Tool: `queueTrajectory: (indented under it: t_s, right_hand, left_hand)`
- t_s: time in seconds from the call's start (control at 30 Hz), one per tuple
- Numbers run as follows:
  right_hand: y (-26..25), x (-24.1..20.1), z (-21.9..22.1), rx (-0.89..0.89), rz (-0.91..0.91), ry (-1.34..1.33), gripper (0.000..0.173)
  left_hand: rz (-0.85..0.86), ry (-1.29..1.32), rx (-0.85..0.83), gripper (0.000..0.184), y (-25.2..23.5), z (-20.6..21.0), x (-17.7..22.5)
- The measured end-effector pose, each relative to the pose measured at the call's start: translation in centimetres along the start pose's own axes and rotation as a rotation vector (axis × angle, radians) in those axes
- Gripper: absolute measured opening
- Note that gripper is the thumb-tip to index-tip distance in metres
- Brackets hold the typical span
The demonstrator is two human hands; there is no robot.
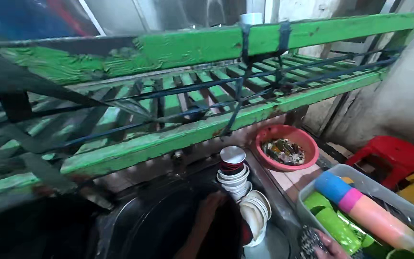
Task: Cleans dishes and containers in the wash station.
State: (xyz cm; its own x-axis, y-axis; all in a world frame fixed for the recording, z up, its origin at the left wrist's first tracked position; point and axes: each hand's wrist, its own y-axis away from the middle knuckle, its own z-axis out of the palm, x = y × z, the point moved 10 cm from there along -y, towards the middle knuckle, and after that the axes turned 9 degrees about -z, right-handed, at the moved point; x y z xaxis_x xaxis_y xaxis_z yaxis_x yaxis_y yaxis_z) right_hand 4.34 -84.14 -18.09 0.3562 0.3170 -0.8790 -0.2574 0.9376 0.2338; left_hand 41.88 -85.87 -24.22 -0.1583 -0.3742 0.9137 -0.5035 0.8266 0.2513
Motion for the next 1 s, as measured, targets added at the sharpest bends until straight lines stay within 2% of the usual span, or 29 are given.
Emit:
queueTrajectory:
  t_s: [0.07, 0.13, 0.17, 0.23, 0.27, 0.3, 0.33, 0.4, 0.47, 0.5, 0.53, 0.6, 0.67, 0.73, 0.8, 0.83, 0.87, 0.9, 0.93, 1.0]
  right_hand:
    - [-2.0, 1.6, 0.5, 0.087, 0.037, 0.075, 0.048]
    - [-3.6, 2.7, 0.9, 0.156, 0.030, 0.116, 0.052]
    - [-4.1, 3.1, 1.0, 0.179, 0.012, 0.143, 0.054]
    - [-4.9, 4.2, 1.0, 0.210, -0.015, 0.199, 0.055]
    - [-5.1, 4.8, 0.9, 0.225, -0.015, 0.224, 0.055]
    - [-5.2, 5.2, 0.9, 0.228, -0.010, 0.259, 0.055]
    - [-5.4, 5.6, 1.0, 0.222, -0.006, 0.299, 0.055]
    - [-5.5, 6.2, 1.7, 0.213, 0.006, 0.370, 0.054]
    - [-5.7, 6.6, 2.5, 0.187, 0.009, 0.424, 0.053]
    - [-6.0, 6.6, 2.9, 0.164, 0.002, 0.465, 0.053]
    - [-6.2, 6.5, 3.2, 0.146, -0.010, 0.520, 0.052]
    - [-6.4, 5.2, 3.5, 0.066, -0.056, 0.675, 0.055]
    - [-5.8, 2.8, 4.4, -0.047, -0.221, 0.828, 0.053]
    - [-3.9, 0.7, 6.3, -0.182, -0.485, 0.907, 0.048]
    - [-1.8, 0.4, 7.9, -0.352, -0.641, 0.967, 0.044]
    - [-1.1, 1.1, 8.3, -0.445, -0.668, 1.031, 0.042]
    - [-0.8, 2.5, 8.2, -0.542, -0.634, 1.131, 0.040]
    - [-1.0, 4.4, 7.7, -0.628, -0.566, 1.255, 0.040]
    - [-1.3, 6.2, 7.0, -0.681, -0.501, 1.373, 0.040]
    - [-2.7, 7.8, 6.3, -0.670, -0.377, 1.459, 0.040]
  left_hand:
    - [-0.195, -0.120, 0.295, 0.044, 1.9, -8.3, -10.5]
    - [-0.307, -0.312, 0.522, 0.046, 5.1, -13.7, -17.6]
    - [-0.386, -0.319, 0.565, 0.045, 6.8, -14.3, -20.2]
    - [-0.549, 0.147, 0.424, 0.037, 9.1, -11.1, -22.7]
    - [-0.567, 0.449, 0.234, 0.038, 8.9, -7.7, -22.3]
    - [-0.583, 0.699, -0.024, 0.040, 8.7, -3.7, -20.1]
    - [-0.597, 0.834, -0.214, 0.036, 8.7, -0.2, -16.4]
    - [-0.611, 0.848, -0.528, 0.036, 9.9, 5.0, -6.8]
    - [-0.434, 0.640, -0.802, 0.039, 11.0, 7.5, 1.7]
    - [-0.325, 0.503, -0.844, 0.039, 10.9, 7.5, 4.2]
    - [-0.269, 0.365, -0.791, 0.040, 10.2, 6.8, 5.1]
    - [-0.289, 0.167, -0.500, 0.041, 8.1, 3.0, 3.1]
    - [-0.329, 0.051, -0.131, 0.041, 6.6, -3.0, -3.3]
    - [-0.375, -0.085, 0.244, 0.045, 7.3, -9.3, -12.0]
    - [-0.533, -0.220, 0.451, 0.046, 10.4, -12.6, -18.7]
    - [-0.626, -0.185, 0.452, 0.046, 11.5, -12.3, -21.2]
    - [-0.678, -0.017, 0.391, 0.043, 12.2, -10.7, -22.5]
    - [-0.710, 0.222, 0.239, 0.041, 12.4, -7.6, -22.0]
    - [-0.732, 0.429, 0.022, 0.042, 12.8, -4.1, -19.8]
    - [-0.752, 0.572, -0.343, 0.038, 13.4, 2.2, -11.7]
